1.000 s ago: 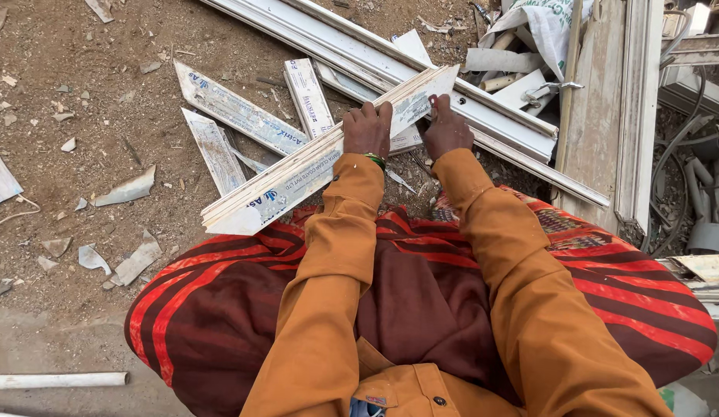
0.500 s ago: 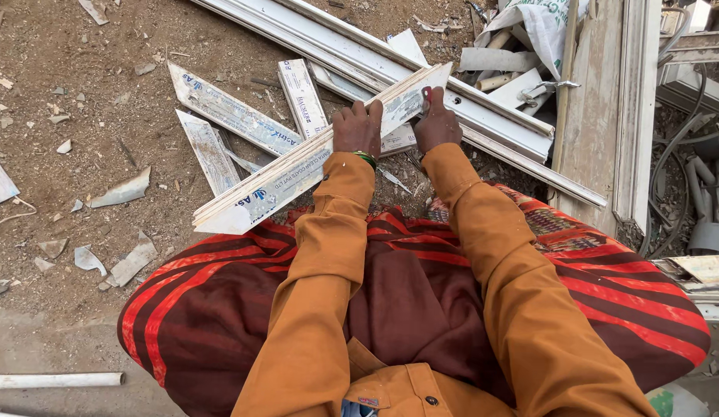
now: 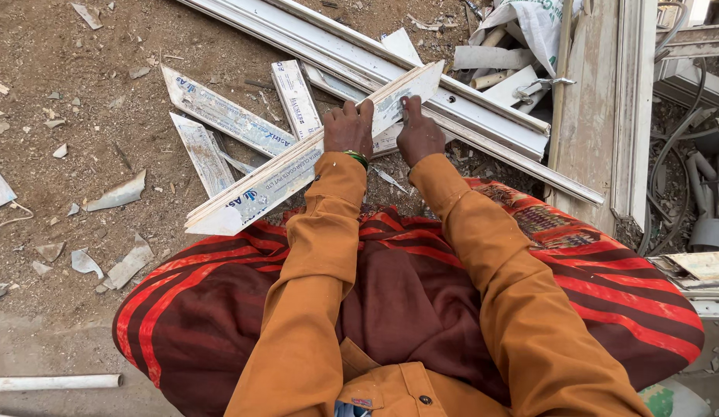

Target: The person sits on the ground and uses a cutter to scrape protective film or markings off white metal profiles, handling them one by one and turning them over while working on a dirt floor covered in scrap.

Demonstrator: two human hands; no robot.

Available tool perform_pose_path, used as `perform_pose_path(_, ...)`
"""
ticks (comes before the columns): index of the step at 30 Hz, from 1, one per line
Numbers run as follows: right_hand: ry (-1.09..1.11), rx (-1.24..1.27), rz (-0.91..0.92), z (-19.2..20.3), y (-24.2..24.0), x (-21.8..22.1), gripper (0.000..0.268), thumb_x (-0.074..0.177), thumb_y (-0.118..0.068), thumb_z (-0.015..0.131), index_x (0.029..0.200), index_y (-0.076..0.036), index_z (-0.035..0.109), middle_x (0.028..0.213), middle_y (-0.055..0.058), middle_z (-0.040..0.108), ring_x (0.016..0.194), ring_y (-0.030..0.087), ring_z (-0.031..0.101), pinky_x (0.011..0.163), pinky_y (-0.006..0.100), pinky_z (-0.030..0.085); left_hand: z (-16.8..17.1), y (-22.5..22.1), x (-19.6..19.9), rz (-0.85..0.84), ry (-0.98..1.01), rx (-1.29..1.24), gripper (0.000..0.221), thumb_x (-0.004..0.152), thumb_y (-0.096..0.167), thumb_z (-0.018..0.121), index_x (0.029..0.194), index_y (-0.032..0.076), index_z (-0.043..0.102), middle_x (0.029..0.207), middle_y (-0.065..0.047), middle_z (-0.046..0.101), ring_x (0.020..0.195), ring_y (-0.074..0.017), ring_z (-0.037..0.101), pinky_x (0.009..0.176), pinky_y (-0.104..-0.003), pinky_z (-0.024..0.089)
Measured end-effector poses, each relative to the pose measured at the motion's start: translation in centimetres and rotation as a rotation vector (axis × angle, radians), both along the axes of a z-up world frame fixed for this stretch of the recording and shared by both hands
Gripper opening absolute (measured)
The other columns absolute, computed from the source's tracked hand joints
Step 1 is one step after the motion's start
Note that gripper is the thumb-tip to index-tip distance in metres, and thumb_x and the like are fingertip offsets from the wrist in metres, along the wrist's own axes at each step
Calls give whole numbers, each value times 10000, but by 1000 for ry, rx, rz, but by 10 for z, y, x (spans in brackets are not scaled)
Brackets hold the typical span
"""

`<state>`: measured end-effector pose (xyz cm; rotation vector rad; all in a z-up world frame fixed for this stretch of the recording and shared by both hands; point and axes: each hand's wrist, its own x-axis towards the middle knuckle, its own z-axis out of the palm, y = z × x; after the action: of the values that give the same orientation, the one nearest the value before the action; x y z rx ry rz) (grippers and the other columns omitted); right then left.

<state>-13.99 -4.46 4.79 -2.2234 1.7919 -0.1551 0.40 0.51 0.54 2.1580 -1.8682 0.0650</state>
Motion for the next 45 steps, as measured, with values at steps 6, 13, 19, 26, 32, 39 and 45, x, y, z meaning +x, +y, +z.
perform_pose_path(6,159,99,140,-15,12,-5,340,1030,-213,480,1353,-154,390,864,305,708,830,487,698,773,619,502,4,-5,6,0,1,-4,296,842,152,687,1105,160,551,918,-95,612,806,-297,624,747,-439,439)
perform_pose_path(13,122,104,69,-11,0,-4,300,1030,-205,435,1322,-161,382,843,277,717,791,488,695,728,613,510,4,-1,4,-1,-11,12,286,845,166,686,1097,162,551,915,-92,612,804,-294,625,739,-425,438)
perform_pose_path(19,17,54,-27,-2,-14,-7,308,1024,-284,478,1279,-137,384,876,235,731,801,462,712,696,586,547,8,-2,4,-12,-58,21,225,900,153,675,1083,145,544,911,-91,606,790,-281,617,738,-423,439)
perform_pose_path(26,-29,-6,-14,-4,-19,-4,262,1067,-244,426,1316,-160,428,894,248,731,834,488,694,732,606,518,7,-3,5,0,-34,32,290,845,153,685,1099,157,545,925,-87,609,815,-286,627,756,-423,448)
perform_pose_path(32,66,78,105,-12,10,1,289,1058,-226,440,1338,-160,431,873,259,716,838,485,697,752,613,498,5,1,3,3,-6,28,295,856,185,692,1112,163,549,937,-95,611,825,-300,627,761,-432,449)
perform_pose_path(39,138,65,344,-21,32,1,367,983,-183,454,1337,-103,399,913,267,714,806,480,708,703,610,511,5,-1,5,11,-28,1,282,867,186,688,1112,161,550,934,-87,606,828,-288,626,764,-431,443)
perform_pose_path(45,-94,-39,-33,2,-23,-9,241,1081,-235,410,1308,-158,435,912,229,740,855,465,715,737,583,537,6,1,5,3,-49,10,256,879,161,676,1099,160,544,951,-81,607,846,-277,627,774,-420,444)
